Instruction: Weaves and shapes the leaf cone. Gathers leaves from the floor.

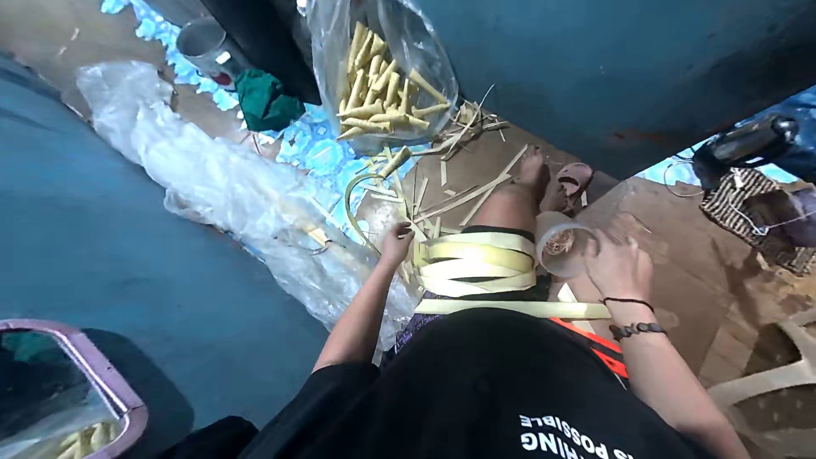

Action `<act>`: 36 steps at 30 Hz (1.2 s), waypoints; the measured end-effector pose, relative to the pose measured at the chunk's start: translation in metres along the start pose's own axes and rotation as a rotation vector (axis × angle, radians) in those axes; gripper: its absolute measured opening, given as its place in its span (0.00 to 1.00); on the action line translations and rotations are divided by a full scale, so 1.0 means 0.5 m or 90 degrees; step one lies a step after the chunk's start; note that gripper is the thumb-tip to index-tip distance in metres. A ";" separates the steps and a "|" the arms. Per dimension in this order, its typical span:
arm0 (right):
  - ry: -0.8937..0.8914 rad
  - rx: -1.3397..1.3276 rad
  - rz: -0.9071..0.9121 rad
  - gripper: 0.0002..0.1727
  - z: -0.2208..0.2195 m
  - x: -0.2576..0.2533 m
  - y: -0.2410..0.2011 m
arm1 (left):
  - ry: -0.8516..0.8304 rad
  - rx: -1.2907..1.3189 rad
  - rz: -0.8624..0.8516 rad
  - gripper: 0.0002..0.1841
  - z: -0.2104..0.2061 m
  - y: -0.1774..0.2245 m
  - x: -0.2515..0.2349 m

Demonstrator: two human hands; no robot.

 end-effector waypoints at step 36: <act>-0.430 -0.114 -0.405 0.31 0.028 -0.537 -0.557 | -0.023 -0.140 0.393 0.45 -0.191 -0.202 -0.726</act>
Point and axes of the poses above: each hand's wrist, its own x-axis away from the middle knuckle, its own z-axis out of the back of the hand, y = z × x, the point moved 2 cm from there along -x, towards the middle knuckle, and after that the axes turned 3 degrees about -x, right-handed, at the moved point
